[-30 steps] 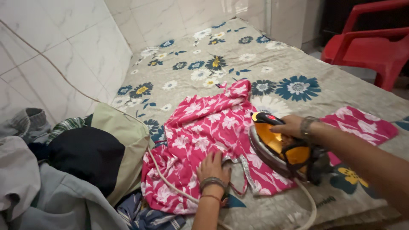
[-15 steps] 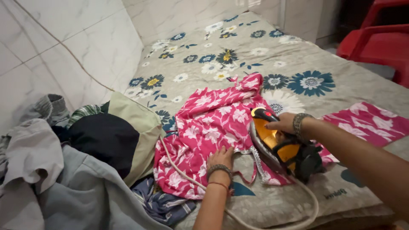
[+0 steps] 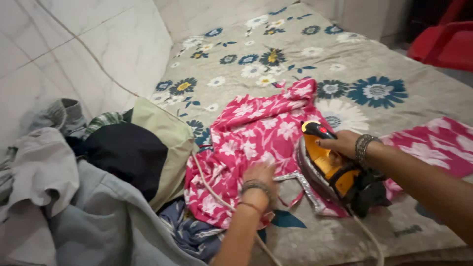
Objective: The person irons a pink floral dress laid out on a bed. They repeatedly smooth the fabric with their hands and move the iron across different sections of the dress, adjusting its position multiple times.
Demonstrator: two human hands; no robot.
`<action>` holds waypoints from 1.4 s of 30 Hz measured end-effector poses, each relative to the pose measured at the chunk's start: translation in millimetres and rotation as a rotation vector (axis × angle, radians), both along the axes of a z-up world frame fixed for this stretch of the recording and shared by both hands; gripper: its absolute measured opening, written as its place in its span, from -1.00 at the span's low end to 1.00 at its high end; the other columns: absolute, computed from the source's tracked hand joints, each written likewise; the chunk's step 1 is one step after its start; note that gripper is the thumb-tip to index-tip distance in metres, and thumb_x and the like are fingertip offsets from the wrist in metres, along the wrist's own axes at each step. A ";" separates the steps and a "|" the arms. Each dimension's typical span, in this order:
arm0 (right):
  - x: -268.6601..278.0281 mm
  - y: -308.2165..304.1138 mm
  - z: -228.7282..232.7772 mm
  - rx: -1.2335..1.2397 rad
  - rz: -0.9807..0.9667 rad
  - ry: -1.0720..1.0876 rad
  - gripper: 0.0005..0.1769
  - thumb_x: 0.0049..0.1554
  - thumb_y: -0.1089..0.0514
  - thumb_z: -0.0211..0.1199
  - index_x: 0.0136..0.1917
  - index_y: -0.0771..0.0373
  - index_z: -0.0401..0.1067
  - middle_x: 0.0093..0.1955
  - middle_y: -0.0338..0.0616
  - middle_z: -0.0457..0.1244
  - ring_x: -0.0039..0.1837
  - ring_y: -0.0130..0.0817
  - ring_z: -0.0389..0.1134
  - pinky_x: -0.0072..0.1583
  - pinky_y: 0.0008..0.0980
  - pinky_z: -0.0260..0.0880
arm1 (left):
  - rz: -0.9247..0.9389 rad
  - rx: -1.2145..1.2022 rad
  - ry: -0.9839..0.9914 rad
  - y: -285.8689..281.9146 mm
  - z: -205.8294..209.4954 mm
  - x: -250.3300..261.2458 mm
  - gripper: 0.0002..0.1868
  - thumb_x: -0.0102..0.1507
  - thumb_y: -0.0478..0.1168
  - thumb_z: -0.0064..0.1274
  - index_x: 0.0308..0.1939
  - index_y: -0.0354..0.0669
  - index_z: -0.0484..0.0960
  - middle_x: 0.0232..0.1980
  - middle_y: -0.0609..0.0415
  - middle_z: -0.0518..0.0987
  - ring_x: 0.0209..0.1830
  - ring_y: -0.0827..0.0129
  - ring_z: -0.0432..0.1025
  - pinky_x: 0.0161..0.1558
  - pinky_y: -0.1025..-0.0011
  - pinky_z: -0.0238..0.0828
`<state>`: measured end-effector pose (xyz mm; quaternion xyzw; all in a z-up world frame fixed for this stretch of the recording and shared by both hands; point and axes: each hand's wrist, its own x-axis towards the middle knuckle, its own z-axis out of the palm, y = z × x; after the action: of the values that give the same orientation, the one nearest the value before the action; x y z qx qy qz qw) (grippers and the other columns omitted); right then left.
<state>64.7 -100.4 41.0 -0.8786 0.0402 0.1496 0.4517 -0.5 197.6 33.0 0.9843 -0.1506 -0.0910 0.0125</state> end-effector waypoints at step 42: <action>166.4 35.1 -27.2 -0.065 -0.263 -0.070 -0.45 0.21 -0.11 0.27 -0.15 0.53 0.51 -0.31 0.11 0.38 -0.35 -0.10 0.40 -0.27 -0.15 0.38 | 0.253 -0.305 -0.038 -30.8 -69.8 30.8 -0.09 0.35 0.27 -0.29 0.61 -0.17 -0.14 0.70 -0.03 -0.27 0.69 0.05 -0.43 0.56 0.03 -0.51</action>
<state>231.2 -65.3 13.8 -0.8847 0.1442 0.0567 0.4397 30.3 166.7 -36.8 0.9837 -0.0380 -0.0461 0.1698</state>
